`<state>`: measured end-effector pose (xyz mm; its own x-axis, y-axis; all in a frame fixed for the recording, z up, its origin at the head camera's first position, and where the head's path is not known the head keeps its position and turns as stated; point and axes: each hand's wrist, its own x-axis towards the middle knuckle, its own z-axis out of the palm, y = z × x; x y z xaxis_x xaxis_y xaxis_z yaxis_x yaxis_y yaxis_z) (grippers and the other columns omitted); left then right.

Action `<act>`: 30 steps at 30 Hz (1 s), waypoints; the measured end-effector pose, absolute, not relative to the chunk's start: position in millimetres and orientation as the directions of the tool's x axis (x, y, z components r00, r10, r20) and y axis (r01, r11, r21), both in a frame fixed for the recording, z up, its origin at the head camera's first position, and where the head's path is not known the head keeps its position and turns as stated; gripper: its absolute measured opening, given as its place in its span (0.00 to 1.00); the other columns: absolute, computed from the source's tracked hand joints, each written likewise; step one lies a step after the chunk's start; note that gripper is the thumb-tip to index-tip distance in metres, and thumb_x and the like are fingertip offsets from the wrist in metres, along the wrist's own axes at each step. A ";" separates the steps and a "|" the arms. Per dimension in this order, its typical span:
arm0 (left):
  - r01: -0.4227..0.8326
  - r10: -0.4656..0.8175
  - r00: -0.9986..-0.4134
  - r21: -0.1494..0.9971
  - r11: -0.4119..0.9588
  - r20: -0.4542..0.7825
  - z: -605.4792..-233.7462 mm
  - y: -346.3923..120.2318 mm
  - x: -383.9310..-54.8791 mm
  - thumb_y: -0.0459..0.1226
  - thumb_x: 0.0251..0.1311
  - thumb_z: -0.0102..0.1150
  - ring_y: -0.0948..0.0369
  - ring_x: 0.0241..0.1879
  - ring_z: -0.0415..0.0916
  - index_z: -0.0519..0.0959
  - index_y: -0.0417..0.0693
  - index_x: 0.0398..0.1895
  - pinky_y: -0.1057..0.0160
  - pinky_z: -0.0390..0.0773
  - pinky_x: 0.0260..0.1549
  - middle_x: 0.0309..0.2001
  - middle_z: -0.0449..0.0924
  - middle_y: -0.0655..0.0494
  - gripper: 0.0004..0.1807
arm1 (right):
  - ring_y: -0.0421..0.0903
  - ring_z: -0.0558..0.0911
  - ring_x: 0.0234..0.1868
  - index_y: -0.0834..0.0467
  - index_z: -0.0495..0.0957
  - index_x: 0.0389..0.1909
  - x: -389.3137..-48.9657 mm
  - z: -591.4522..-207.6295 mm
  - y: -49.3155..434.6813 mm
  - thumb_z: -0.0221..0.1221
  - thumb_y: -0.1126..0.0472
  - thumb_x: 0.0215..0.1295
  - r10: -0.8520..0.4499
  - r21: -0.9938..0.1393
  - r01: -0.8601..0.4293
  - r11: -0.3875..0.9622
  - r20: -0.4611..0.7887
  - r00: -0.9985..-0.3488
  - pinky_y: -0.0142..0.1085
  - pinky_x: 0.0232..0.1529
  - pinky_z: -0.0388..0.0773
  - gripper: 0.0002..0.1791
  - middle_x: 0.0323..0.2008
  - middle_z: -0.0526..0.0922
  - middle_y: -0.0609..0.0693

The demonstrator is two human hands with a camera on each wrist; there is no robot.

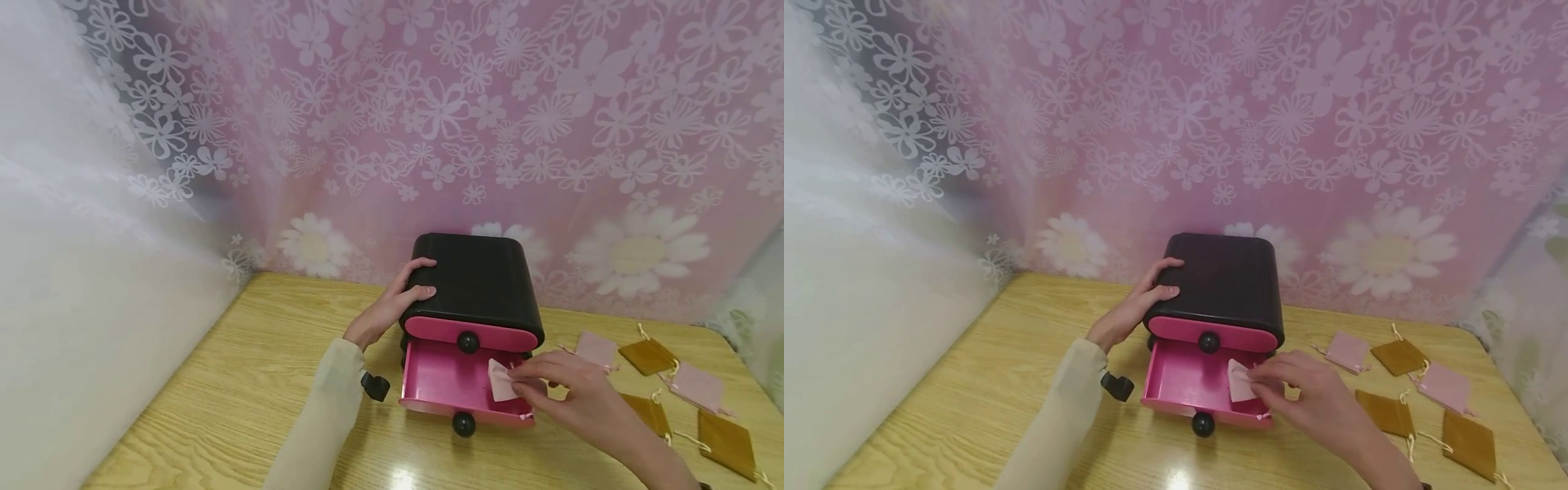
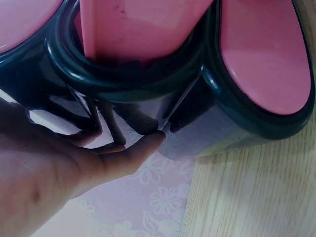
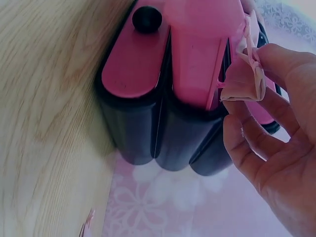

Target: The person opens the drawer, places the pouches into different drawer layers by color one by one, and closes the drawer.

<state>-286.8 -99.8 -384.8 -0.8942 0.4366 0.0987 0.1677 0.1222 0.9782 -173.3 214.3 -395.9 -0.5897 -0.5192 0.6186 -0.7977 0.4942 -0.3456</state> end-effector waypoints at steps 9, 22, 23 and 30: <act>0.172 0.439 -0.893 0.977 0.125 0.101 -385.2 -99.6 -287.1 0.50 0.70 0.54 0.56 0.68 0.70 0.63 0.81 0.71 0.47 0.66 0.70 0.75 0.58 0.59 0.27 | 0.33 0.81 0.38 0.45 0.88 0.43 -177.6 -396.8 204.5 0.77 0.65 0.50 -0.530 -0.328 -0.839 0.434 0.661 -0.532 0.21 0.37 0.73 0.19 0.38 0.88 0.39; 0.165 0.444 -0.890 0.981 0.104 0.102 -383.9 -99.9 -288.5 0.49 0.71 0.54 0.55 0.67 0.71 0.63 0.78 0.71 0.49 0.69 0.68 0.74 0.60 0.58 0.27 | 0.31 0.78 0.35 0.45 0.87 0.42 -179.5 -396.2 190.2 0.77 0.72 0.42 -0.521 -0.338 -0.844 0.416 0.672 -0.526 0.22 0.35 0.73 0.26 0.37 0.88 0.38; 0.162 0.444 -0.891 0.981 0.104 0.100 -384.0 -99.9 -288.4 0.49 0.71 0.54 0.55 0.67 0.71 0.63 0.78 0.71 0.49 0.69 0.68 0.74 0.60 0.58 0.27 | 0.31 0.78 0.34 0.45 0.88 0.42 -179.7 -396.9 189.3 0.77 0.72 0.43 -0.517 -0.335 -0.846 0.416 0.678 -0.523 0.21 0.35 0.72 0.26 0.37 0.88 0.38; 0.155 0.439 -0.894 0.983 0.103 0.095 -385.0 -99.5 -288.1 0.49 0.71 0.54 0.55 0.66 0.72 0.63 0.78 0.71 0.50 0.70 0.67 0.74 0.61 0.56 0.28 | 0.32 0.80 0.34 0.46 0.88 0.40 -179.3 -400.9 184.1 0.78 0.64 0.48 -0.511 -0.280 -0.823 0.494 0.672 -0.536 0.17 0.39 0.75 0.18 0.36 0.88 0.37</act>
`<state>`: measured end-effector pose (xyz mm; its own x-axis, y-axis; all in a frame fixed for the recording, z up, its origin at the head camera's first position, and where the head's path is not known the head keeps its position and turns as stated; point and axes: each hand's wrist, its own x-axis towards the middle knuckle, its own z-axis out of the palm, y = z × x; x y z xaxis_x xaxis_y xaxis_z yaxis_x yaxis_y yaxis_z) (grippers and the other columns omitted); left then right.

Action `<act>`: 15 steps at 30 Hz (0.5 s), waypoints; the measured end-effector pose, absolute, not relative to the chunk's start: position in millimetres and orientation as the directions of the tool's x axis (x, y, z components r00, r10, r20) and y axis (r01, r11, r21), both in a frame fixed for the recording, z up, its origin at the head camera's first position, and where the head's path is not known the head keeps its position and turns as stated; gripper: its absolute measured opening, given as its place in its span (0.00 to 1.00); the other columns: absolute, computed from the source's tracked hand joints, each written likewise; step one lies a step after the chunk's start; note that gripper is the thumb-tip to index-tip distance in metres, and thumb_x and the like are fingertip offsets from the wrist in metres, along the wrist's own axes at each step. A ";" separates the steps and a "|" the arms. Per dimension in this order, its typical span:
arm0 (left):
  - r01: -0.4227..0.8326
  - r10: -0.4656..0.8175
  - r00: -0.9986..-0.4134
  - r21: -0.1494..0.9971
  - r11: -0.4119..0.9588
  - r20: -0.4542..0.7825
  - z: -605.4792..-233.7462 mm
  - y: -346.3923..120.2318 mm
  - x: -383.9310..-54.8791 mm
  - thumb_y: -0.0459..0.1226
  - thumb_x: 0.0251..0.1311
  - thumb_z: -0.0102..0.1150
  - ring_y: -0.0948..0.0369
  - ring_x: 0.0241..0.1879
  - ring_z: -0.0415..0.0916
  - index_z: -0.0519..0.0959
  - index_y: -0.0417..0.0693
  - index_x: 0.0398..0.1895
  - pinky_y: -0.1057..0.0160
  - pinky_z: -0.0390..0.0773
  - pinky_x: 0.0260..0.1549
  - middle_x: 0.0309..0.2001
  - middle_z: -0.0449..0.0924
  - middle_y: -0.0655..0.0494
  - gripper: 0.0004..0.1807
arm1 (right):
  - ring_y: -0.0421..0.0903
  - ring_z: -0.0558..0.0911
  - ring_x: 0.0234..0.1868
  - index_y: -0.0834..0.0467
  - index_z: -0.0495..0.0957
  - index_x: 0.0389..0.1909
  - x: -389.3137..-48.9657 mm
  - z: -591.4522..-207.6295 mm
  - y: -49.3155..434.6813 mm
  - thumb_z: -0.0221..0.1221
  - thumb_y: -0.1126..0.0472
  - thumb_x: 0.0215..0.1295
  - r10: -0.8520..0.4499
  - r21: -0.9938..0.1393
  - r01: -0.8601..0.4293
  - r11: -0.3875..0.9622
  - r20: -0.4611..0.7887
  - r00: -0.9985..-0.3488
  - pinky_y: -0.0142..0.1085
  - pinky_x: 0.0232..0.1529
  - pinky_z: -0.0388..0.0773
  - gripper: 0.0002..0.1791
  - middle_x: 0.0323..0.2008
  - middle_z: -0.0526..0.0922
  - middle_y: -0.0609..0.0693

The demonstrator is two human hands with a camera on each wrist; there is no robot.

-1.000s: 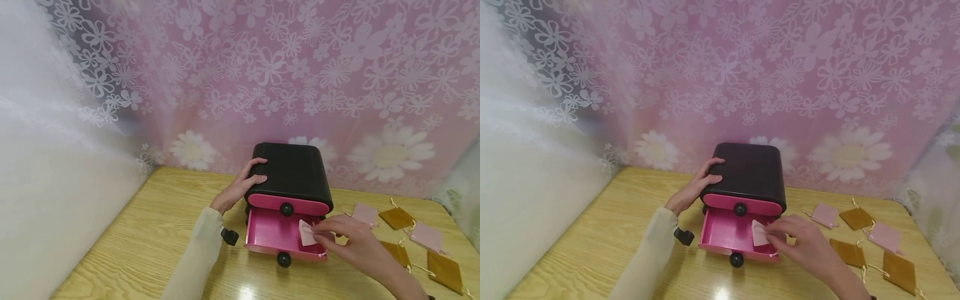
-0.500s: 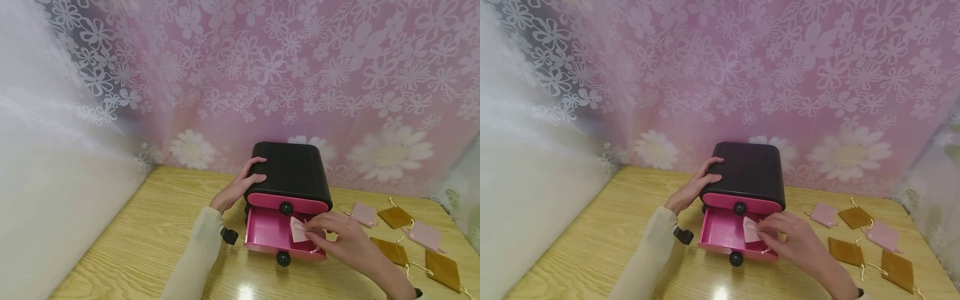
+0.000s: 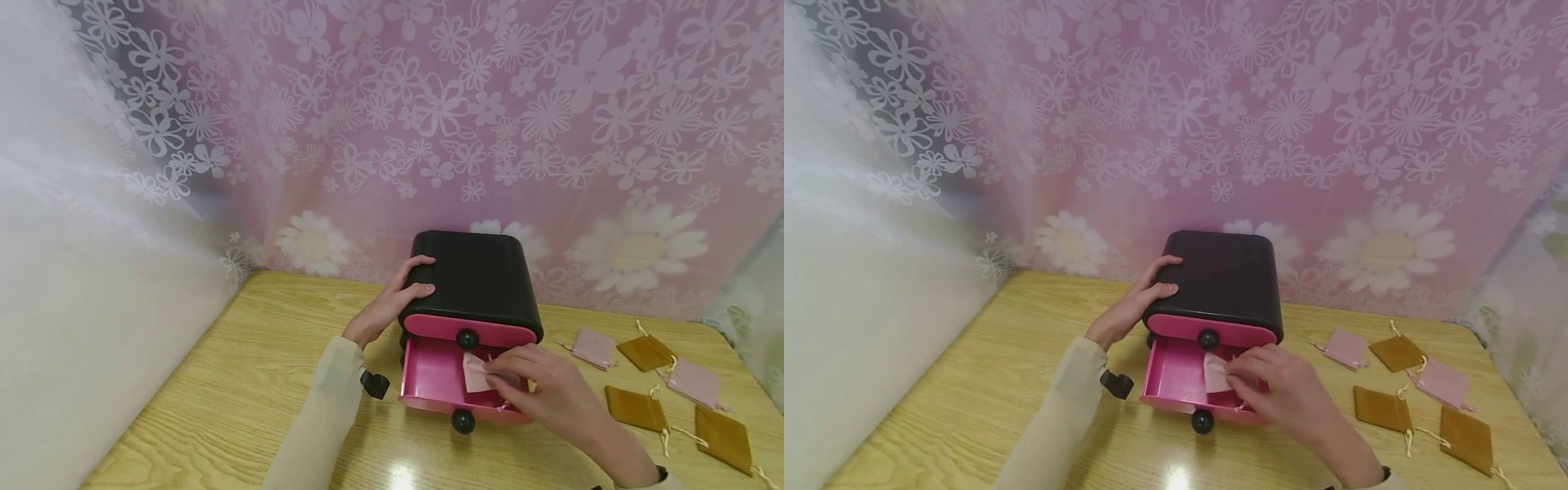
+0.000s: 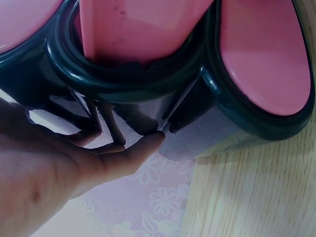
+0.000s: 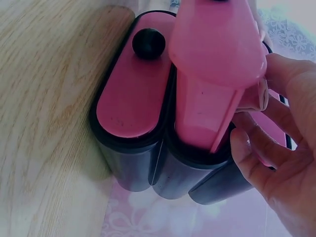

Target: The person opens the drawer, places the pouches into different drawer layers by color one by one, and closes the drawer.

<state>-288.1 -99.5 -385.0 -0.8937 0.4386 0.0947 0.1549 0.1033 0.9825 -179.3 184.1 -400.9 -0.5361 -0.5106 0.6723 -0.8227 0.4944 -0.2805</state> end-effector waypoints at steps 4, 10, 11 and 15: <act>0.154 0.439 -0.893 0.983 0.105 0.093 -385.8 -99.3 -288.2 0.49 0.71 0.54 0.55 0.66 0.72 0.63 0.78 0.71 0.49 0.70 0.68 0.74 0.60 0.57 0.27 | 0.33 0.82 0.35 0.46 0.89 0.39 -179.5 -401.0 181.3 0.73 0.54 0.60 -0.525 -0.224 -0.822 0.524 0.674 -0.519 0.18 0.42 0.77 0.07 0.36 0.88 0.37; 0.149 0.443 -0.892 0.984 0.102 0.089 -386.0 -99.4 -289.2 0.49 0.71 0.53 0.55 0.65 0.73 0.64 0.78 0.71 0.50 0.71 0.66 0.73 0.61 0.57 0.27 | 0.34 0.82 0.34 0.46 0.89 0.38 -179.8 -399.1 176.7 0.69 0.47 0.64 -0.546 -0.125 -0.793 0.597 0.661 -0.515 0.24 0.41 0.82 0.09 0.35 0.89 0.36; 0.150 0.443 -0.892 0.983 0.102 0.090 -385.8 -99.5 -289.2 0.49 0.71 0.53 0.55 0.65 0.73 0.64 0.78 0.71 0.51 0.71 0.66 0.74 0.61 0.57 0.27 | 0.34 0.82 0.34 0.46 0.89 0.38 -180.0 -399.1 176.2 0.71 0.48 0.62 -0.548 -0.111 -0.787 0.606 0.659 -0.515 0.25 0.40 0.82 0.08 0.35 0.89 0.36; 0.149 0.441 -0.893 0.984 0.099 0.091 -385.6 -99.9 -289.5 0.48 0.71 0.54 0.55 0.65 0.73 0.64 0.78 0.71 0.51 0.71 0.66 0.73 0.62 0.57 0.27 | 0.35 0.82 0.34 0.47 0.89 0.37 -181.4 -399.9 175.0 0.77 0.55 0.53 -0.558 -0.067 -0.783 0.619 0.664 -0.498 0.29 0.38 0.83 0.11 0.34 0.89 0.37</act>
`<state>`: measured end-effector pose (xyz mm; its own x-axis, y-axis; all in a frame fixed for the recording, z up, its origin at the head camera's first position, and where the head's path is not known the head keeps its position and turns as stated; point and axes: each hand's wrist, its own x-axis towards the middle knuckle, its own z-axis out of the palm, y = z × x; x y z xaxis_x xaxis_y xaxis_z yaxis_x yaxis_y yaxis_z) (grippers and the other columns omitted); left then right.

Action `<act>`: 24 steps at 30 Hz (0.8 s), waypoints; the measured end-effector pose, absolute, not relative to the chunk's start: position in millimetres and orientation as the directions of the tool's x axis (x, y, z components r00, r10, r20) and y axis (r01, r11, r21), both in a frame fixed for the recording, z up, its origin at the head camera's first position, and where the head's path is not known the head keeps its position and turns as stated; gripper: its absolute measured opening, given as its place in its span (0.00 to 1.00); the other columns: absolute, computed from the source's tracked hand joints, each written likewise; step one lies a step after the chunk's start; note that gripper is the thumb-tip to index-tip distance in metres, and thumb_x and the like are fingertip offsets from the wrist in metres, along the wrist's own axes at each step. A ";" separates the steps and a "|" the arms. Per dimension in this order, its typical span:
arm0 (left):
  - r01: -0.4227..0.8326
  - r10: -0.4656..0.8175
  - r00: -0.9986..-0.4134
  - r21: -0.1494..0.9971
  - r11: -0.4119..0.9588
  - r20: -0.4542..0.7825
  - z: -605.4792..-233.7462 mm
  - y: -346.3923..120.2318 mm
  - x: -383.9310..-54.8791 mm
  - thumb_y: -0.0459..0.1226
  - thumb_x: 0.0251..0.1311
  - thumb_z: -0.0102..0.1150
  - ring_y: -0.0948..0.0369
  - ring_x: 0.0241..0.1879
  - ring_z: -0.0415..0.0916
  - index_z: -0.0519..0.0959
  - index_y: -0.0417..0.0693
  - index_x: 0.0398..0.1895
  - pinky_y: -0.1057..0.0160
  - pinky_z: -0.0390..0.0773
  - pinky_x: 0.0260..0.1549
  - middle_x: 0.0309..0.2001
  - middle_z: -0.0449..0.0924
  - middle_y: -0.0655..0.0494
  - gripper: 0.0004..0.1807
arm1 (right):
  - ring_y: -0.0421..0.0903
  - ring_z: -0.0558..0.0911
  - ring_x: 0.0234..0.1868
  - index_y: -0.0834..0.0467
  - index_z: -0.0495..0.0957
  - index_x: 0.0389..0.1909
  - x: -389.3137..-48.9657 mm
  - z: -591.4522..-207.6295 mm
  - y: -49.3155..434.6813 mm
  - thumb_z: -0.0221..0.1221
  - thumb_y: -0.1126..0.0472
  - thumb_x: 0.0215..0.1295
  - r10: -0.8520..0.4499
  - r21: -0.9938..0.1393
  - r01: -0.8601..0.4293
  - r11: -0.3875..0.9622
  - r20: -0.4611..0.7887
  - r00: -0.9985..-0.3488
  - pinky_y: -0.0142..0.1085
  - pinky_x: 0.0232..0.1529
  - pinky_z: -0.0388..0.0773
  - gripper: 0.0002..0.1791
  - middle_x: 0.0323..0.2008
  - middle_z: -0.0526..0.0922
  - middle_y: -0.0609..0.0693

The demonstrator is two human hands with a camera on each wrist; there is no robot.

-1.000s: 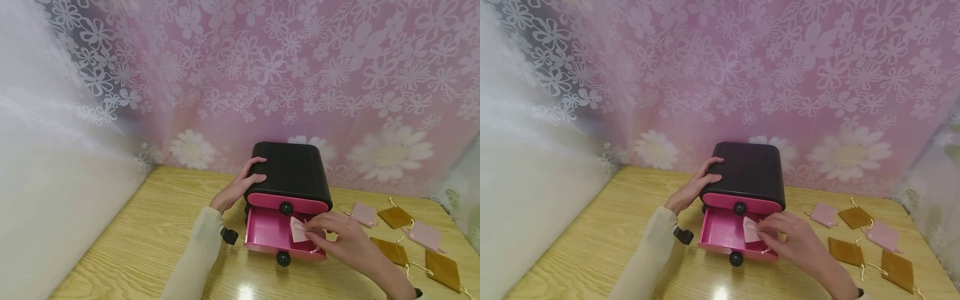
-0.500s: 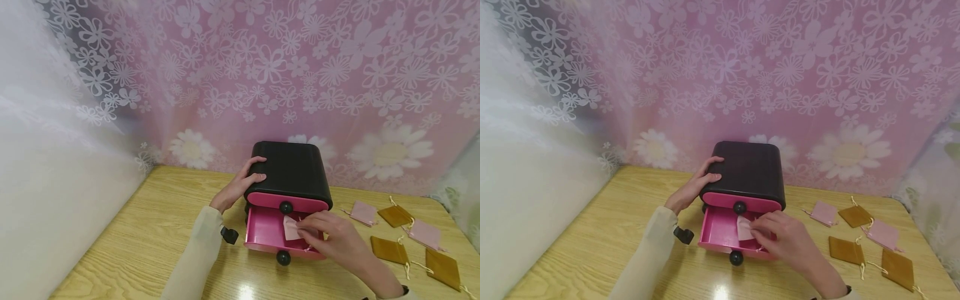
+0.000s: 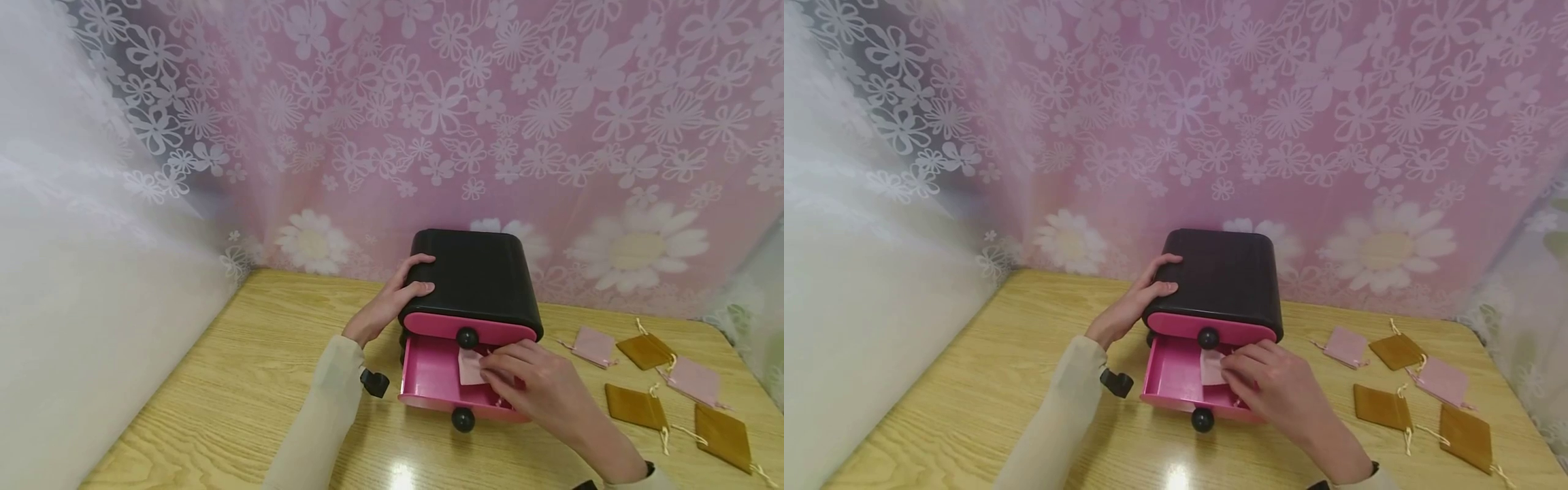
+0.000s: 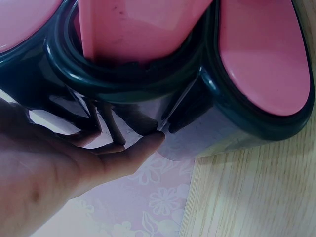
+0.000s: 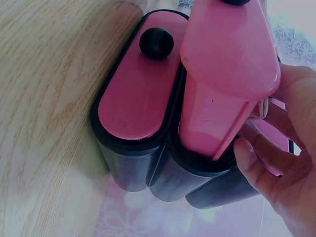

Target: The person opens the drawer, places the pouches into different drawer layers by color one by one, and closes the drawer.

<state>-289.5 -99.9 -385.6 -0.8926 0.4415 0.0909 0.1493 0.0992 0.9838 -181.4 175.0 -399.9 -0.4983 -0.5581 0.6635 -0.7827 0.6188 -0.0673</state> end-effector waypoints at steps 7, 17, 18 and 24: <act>0.158 0.443 -0.891 0.983 0.098 0.099 -386.5 -100.0 -290.4 0.48 0.71 0.54 0.55 0.64 0.73 0.63 0.77 0.72 0.51 0.71 0.66 0.73 0.60 0.57 0.27 | 0.38 0.82 0.34 0.48 0.89 0.37 -182.5 -401.9 174.9 0.58 0.41 0.72 -0.572 -0.019 -0.790 0.613 0.678 -0.461 0.33 0.36 0.84 0.18 0.34 0.89 0.39; 0.174 0.442 -0.890 0.980 0.097 0.115 -385.3 -99.8 -288.8 0.48 0.71 0.53 0.56 0.65 0.72 0.63 0.77 0.72 0.50 0.69 0.67 0.73 0.60 0.58 0.27 | 0.38 0.84 0.34 0.47 0.90 0.37 -180.4 -401.1 175.0 0.71 0.48 0.62 -0.564 -0.035 -0.760 0.648 0.649 -0.511 0.35 0.37 0.85 0.09 0.34 0.90 0.39; 0.174 0.442 -0.890 0.980 0.096 0.114 -385.4 -99.8 -288.8 0.48 0.71 0.53 0.56 0.65 0.72 0.63 0.77 0.72 0.50 0.69 0.67 0.73 0.60 0.58 0.27 | 0.37 0.84 0.34 0.47 0.90 0.37 -180.2 -401.2 175.2 0.70 0.47 0.63 -0.561 -0.040 -0.759 0.650 0.648 -0.515 0.35 0.37 0.85 0.09 0.34 0.90 0.39; 0.170 0.444 -0.889 0.981 0.097 0.110 -386.9 -99.6 -290.2 0.48 0.72 0.53 0.56 0.65 0.72 0.63 0.76 0.72 0.50 0.68 0.68 0.72 0.62 0.58 0.27 | 0.36 0.80 0.33 0.48 0.89 0.37 -178.7 -401.6 176.4 0.59 0.39 0.71 -0.548 -0.059 -0.759 0.648 0.656 -0.518 0.32 0.36 0.84 0.19 0.33 0.89 0.39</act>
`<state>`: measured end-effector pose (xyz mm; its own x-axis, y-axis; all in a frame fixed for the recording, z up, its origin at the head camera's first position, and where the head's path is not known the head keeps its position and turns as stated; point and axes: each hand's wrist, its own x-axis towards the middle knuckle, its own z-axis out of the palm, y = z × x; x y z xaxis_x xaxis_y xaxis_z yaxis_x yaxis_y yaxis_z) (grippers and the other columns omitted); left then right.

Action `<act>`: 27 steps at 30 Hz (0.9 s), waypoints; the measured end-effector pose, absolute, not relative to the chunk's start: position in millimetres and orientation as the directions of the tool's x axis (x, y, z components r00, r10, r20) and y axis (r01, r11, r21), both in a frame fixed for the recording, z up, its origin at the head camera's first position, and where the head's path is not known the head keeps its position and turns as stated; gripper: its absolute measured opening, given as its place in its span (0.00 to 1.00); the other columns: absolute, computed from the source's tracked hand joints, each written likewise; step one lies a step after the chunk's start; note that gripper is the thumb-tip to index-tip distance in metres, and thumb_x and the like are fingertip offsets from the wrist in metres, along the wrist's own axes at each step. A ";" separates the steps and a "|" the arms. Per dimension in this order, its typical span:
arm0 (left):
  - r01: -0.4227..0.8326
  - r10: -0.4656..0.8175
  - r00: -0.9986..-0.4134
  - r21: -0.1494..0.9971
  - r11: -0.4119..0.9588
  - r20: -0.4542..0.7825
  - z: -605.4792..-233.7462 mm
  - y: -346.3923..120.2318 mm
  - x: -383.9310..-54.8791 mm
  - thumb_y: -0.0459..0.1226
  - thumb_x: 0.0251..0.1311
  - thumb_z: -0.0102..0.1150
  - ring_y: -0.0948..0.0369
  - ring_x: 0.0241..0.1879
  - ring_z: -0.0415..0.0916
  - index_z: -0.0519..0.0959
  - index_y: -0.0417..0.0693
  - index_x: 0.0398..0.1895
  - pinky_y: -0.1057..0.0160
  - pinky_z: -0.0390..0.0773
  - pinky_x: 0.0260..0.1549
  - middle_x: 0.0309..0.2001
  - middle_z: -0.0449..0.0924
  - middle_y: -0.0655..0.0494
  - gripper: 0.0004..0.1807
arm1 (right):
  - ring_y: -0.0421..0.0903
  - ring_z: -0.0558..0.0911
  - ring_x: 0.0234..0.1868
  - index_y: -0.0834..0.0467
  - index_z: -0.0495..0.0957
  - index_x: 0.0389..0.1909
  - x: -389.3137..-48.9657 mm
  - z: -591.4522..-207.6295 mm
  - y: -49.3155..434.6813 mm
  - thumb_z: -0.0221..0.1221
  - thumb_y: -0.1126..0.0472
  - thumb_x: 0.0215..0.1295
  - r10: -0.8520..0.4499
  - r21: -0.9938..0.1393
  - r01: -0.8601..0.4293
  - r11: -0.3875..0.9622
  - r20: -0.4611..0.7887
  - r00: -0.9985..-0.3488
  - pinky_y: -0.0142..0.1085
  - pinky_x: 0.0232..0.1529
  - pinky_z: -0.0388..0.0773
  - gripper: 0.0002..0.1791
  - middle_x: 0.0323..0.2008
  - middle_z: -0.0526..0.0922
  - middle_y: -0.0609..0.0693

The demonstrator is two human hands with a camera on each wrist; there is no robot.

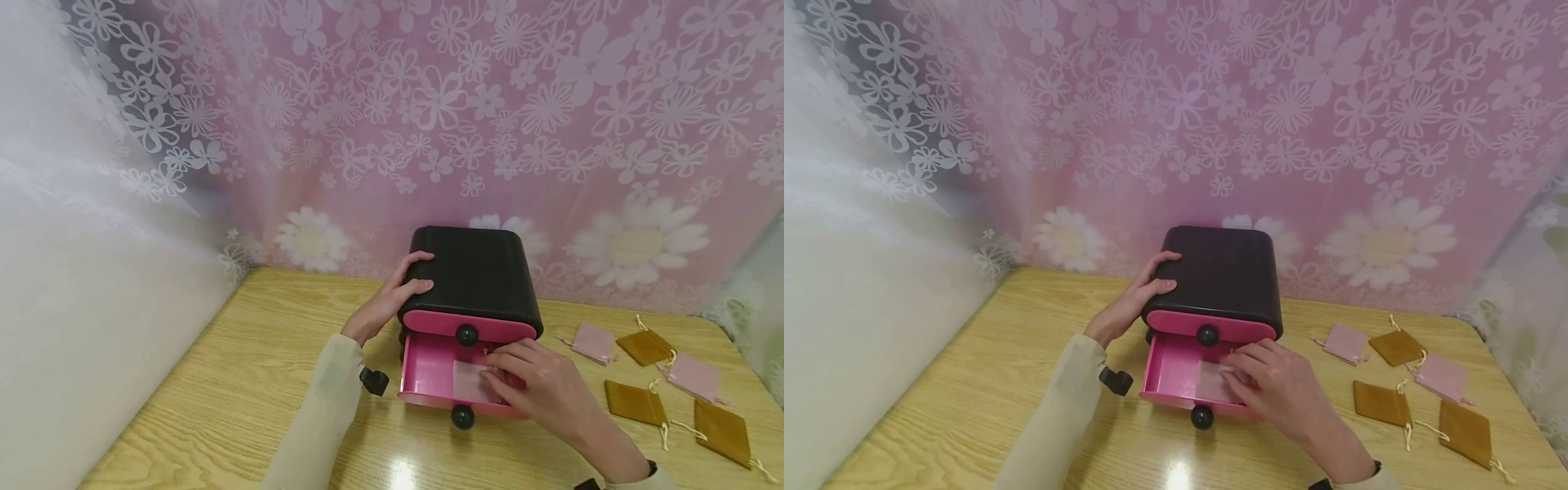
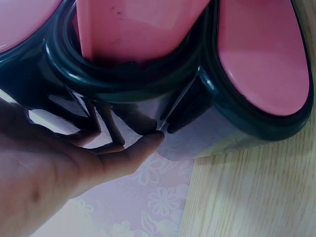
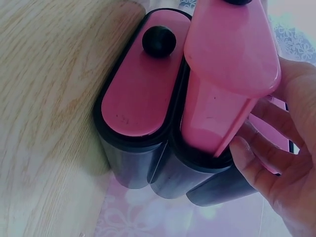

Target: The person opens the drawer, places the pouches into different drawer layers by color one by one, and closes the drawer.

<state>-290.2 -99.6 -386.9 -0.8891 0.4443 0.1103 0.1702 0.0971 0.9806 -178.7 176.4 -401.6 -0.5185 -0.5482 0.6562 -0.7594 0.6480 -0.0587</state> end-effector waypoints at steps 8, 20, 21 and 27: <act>0.172 0.444 -0.890 0.979 0.113 0.105 -386.7 -99.8 -290.1 0.49 0.72 0.52 0.56 0.65 0.72 0.62 0.76 0.72 0.48 0.66 0.70 0.74 0.60 0.59 0.27 | 0.36 0.80 0.33 0.46 0.90 0.38 -174.1 -399.1 183.3 0.50 0.33 0.72 -0.500 -0.132 -0.756 0.642 0.675 -0.543 0.21 0.37 0.78 0.27 0.34 0.89 0.38; 0.158 0.446 -0.889 0.983 0.090 0.102 -386.3 -99.5 -290.6 0.48 0.72 0.53 0.55 0.64 0.73 0.63 0.76 0.72 0.53 0.73 0.65 0.73 0.62 0.57 0.27 | 0.29 0.82 0.43 0.54 0.89 0.41 -170.4 -394.3 211.4 0.55 0.35 0.70 -0.374 -0.252 -0.780 0.573 0.766 -0.523 0.13 0.52 0.71 0.27 0.36 0.89 0.45; 0.158 0.447 -0.889 0.983 0.090 0.102 -386.4 -99.3 -290.7 0.48 0.72 0.53 0.55 0.64 0.73 0.63 0.76 0.72 0.53 0.73 0.64 0.73 0.62 0.57 0.27 | 0.28 0.81 0.42 0.54 0.90 0.41 -170.2 -394.2 213.6 0.55 0.34 0.70 -0.357 -0.253 -0.776 0.577 0.777 -0.519 0.13 0.52 0.71 0.28 0.36 0.89 0.45; 0.154 0.449 -0.888 0.984 0.092 0.097 -387.1 -100.7 -289.9 0.48 0.71 0.53 0.55 0.64 0.73 0.62 0.76 0.72 0.55 0.72 0.64 0.73 0.62 0.56 0.28 | 0.25 0.76 0.35 0.56 0.89 0.38 -171.1 -397.8 224.6 0.57 0.34 0.70 -0.285 -0.224 -0.772 0.595 0.839 -0.463 0.14 0.41 0.74 0.29 0.33 0.88 0.46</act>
<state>-289.9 -100.7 -387.1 -0.8882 0.4491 0.0973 0.1542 0.0918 0.9838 -171.1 224.6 -397.8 -0.4627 -0.2849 0.8395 -0.7722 0.5947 -0.2238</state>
